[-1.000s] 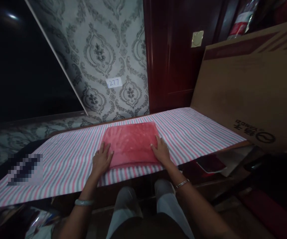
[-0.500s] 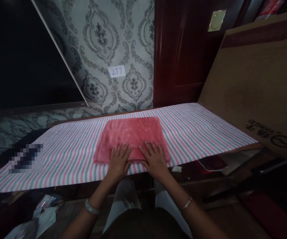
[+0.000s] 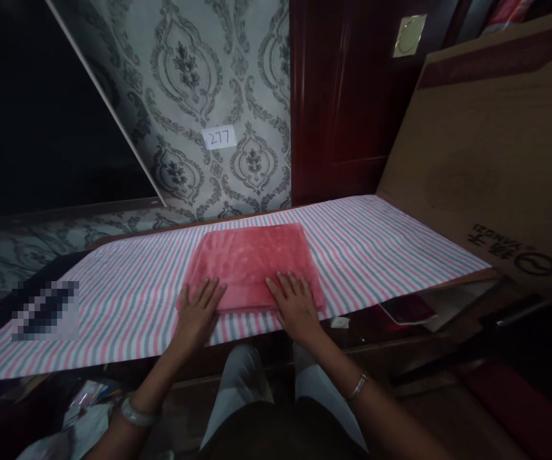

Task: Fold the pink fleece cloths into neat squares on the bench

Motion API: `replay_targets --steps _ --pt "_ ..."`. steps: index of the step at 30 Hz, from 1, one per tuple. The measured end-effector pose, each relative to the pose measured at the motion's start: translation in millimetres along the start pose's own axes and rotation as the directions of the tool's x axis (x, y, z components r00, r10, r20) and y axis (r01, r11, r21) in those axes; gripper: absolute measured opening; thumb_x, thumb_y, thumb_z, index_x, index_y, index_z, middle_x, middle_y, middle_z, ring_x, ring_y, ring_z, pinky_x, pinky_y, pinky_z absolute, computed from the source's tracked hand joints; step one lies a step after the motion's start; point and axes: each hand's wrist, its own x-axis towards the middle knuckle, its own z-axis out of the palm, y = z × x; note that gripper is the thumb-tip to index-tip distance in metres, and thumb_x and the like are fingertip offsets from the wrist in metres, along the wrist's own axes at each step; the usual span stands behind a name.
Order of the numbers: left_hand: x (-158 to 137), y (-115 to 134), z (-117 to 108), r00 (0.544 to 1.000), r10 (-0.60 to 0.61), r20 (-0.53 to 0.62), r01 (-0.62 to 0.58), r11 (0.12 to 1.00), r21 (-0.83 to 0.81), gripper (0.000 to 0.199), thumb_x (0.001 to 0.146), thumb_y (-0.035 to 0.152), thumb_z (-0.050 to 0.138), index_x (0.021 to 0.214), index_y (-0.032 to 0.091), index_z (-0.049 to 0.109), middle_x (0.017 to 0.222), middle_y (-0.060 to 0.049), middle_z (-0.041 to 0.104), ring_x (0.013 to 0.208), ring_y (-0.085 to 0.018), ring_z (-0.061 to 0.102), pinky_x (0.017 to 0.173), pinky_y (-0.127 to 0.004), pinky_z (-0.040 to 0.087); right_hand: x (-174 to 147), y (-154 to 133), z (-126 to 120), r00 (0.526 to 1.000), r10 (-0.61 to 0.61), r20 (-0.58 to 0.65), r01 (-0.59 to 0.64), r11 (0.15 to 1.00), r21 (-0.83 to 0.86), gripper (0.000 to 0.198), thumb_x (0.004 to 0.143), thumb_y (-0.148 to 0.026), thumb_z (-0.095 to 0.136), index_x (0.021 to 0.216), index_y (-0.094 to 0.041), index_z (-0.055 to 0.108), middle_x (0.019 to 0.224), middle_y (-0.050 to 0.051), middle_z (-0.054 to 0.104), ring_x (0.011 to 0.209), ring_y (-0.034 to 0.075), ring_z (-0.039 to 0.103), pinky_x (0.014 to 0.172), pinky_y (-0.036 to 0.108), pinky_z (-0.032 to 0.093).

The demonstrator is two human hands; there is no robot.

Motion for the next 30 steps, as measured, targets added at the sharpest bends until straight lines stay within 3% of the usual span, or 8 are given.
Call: replay_targets --steps 5,9,15,20,23,26,28,30 --pt "-9 -30 -7 1.0 -0.026 -0.013 0.026 0.997 0.069 0.067 0.084 0.001 0.046 0.146 0.024 0.052 0.155 -0.014 0.048 0.147 -0.035 0.038 0.117 -0.066 0.022 11 -23 -1 0.998 -0.066 0.02 0.066 0.998 -0.014 0.07 0.088 -0.007 0.051 0.154 -0.03 0.041 0.158 0.012 0.04 0.143 0.032 0.036 0.116 0.061 0.022" --pt "-3 -44 -15 0.999 0.009 -0.041 -0.006 0.998 0.067 0.059 0.083 0.004 0.047 0.138 0.017 0.06 0.143 -0.018 0.059 0.137 -0.033 0.049 0.111 -0.054 0.037 26 -43 0 0.989 -0.14 0.057 0.14 0.99 0.0 0.071 0.091 -0.006 0.049 0.156 -0.032 0.036 0.161 0.012 0.036 0.146 0.032 0.033 0.117 0.062 0.022" --pt "26 -52 -39 0.987 0.028 -0.156 -0.024 0.999 0.022 0.053 0.084 0.008 0.048 0.134 0.015 0.063 0.137 -0.017 0.063 0.132 -0.032 0.052 0.103 -0.046 0.043 57 -70 2 0.994 -0.088 0.063 0.086 0.996 0.035 0.075 0.093 -0.007 0.047 0.159 -0.036 0.028 0.163 0.013 0.03 0.145 0.035 0.035 0.113 0.063 0.029" --pt "23 -52 -36 0.975 -0.091 -0.201 0.07 0.992 -0.108 0.063 0.081 0.009 0.051 0.142 0.02 0.056 0.147 -0.015 0.056 0.138 -0.033 0.046 0.111 -0.05 0.038 74 -76 -3 0.991 -0.076 0.108 0.067 0.994 0.08 0.076 0.091 -0.004 0.042 0.16 -0.032 0.028 0.154 0.014 0.045 0.136 0.031 0.046 0.11 0.053 0.038" --pt "6 -46 -17 0.923 -0.253 -0.29 0.158 0.937 -0.312 0.07 0.08 0.015 0.055 0.15 0.016 0.045 0.156 -0.018 0.043 0.146 -0.033 0.038 0.118 -0.052 0.032 83 -67 -13 0.984 -0.123 0.132 0.104 0.985 0.139 0.073 0.09 -0.005 0.039 0.158 -0.029 0.034 0.145 0.011 0.055 0.124 0.027 0.055 0.103 0.045 0.045" --pt "-10 -34 1 0.773 -0.576 -0.266 0.286 0.691 -0.663 0.082 0.08 0.028 0.063 0.155 0.013 0.032 0.16 -0.02 0.036 0.147 -0.033 0.037 0.118 -0.05 0.035 96 -55 -25 0.973 -0.154 0.173 0.113 0.967 0.227 0.068 0.09 -0.006 0.04 0.154 -0.028 0.043 0.134 0.008 0.064 0.112 0.025 0.062 0.093 0.037 0.05" --pt "-14 -26 7 0.68 -0.731 -0.062 0.333 0.383 -0.862 0.08 0.08 0.039 0.068 0.15 0.015 0.039 0.153 -0.019 0.047 0.139 -0.033 0.047 0.113 -0.045 0.042 110 -47 -35 0.969 -0.16 0.19 0.106 0.957 0.27 0.064 0.09 -0.008 0.043 0.151 -0.027 0.047 0.131 0.007 0.066 0.111 0.026 0.063 0.09 0.035 0.05" --pt "-14 -19 8 0.65 -0.741 0.17 0.336 0.079 -0.938 0.068 0.077 0.045 0.073 0.136 0.015 0.055 0.139 -0.017 0.061 0.128 -0.032 0.058 0.108 -0.042 0.047 128 -40 -48 0.971 -0.151 0.185 0.094 0.954 0.284 0.061 0.091 -0.011 0.047 0.149 -0.027 0.05 0.132 0.006 0.066 0.116 0.026 0.062 0.093 0.035 0.049"
